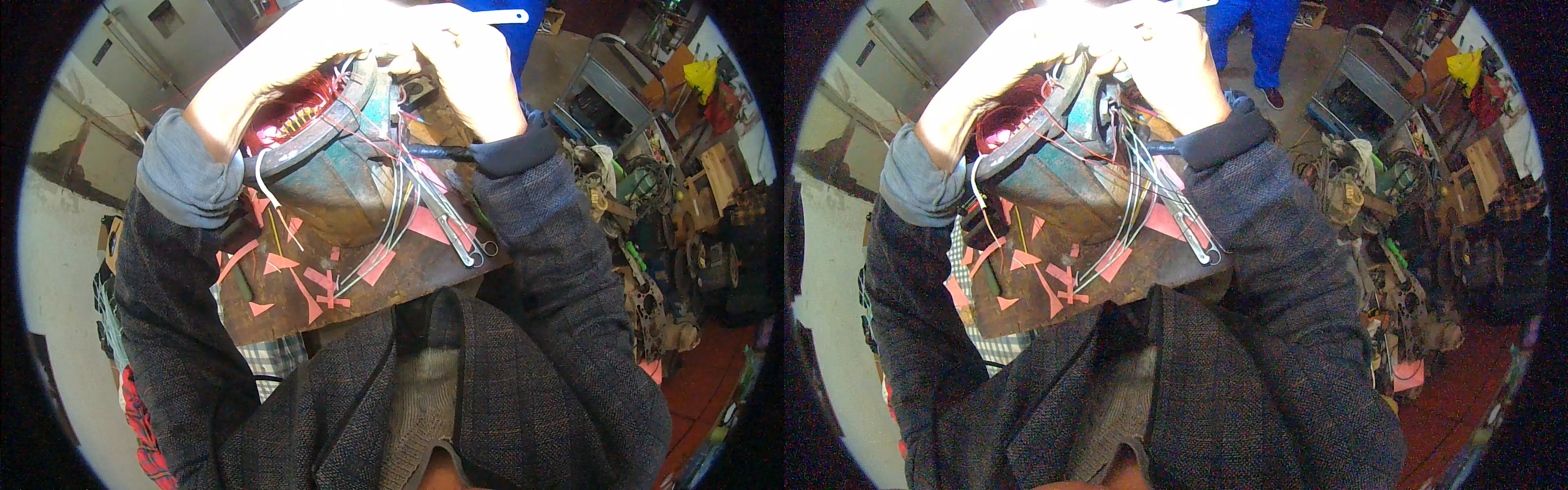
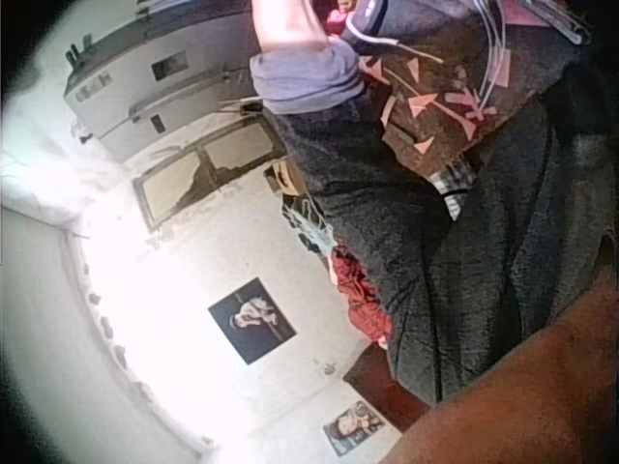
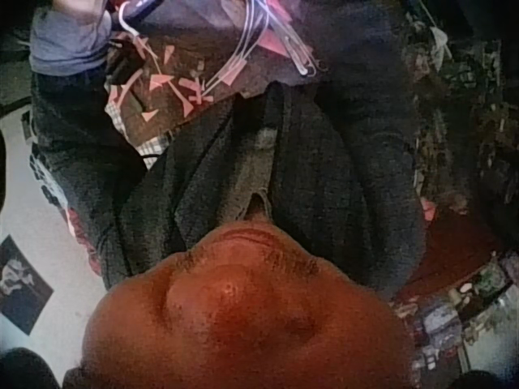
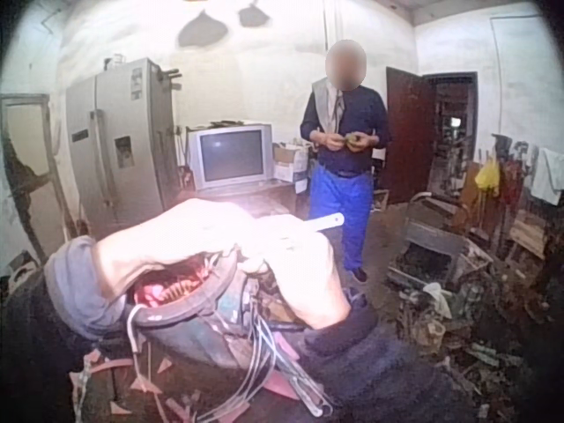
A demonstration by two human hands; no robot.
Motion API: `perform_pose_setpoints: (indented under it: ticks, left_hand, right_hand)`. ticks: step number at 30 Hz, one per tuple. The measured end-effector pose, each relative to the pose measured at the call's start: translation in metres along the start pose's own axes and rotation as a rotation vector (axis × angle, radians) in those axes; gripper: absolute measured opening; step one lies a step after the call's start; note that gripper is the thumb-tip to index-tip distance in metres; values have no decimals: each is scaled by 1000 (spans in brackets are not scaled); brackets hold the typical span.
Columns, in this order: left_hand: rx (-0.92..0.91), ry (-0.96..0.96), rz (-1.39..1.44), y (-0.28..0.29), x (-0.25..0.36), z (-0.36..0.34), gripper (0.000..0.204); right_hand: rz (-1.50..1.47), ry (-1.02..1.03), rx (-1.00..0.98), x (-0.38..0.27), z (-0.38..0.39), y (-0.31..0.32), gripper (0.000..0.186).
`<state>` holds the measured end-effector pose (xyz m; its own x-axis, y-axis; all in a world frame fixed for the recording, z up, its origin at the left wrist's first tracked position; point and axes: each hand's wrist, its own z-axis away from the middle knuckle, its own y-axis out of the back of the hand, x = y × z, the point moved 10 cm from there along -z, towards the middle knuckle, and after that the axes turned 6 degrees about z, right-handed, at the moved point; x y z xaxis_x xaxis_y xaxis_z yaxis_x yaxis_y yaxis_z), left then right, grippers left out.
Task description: The person winds red wire around a cylindrical metal core using both hands, repeatedly wrapping and adjusting the wire. They use pliers to cut and manipulate the wire, and a multimeter is visible on the table. The task continues with consistent hand movements focused on the coil.
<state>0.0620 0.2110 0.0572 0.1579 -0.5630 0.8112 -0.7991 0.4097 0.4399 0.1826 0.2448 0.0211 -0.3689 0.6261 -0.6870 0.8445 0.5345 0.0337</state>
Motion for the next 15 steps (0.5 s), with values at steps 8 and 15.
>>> perform_pose_setpoints:
  ticks: [8, 15]
  left_hand:
    - [69, 19, -172, 8, -4, 0, 29]
    - [140, 86, -26, 17, -16, 5, 31]
  right_hand:
    - [172, 62, 118, -12, -8, 26, 18]
    - [220, 93, -11, -14, -4, 8, 18]
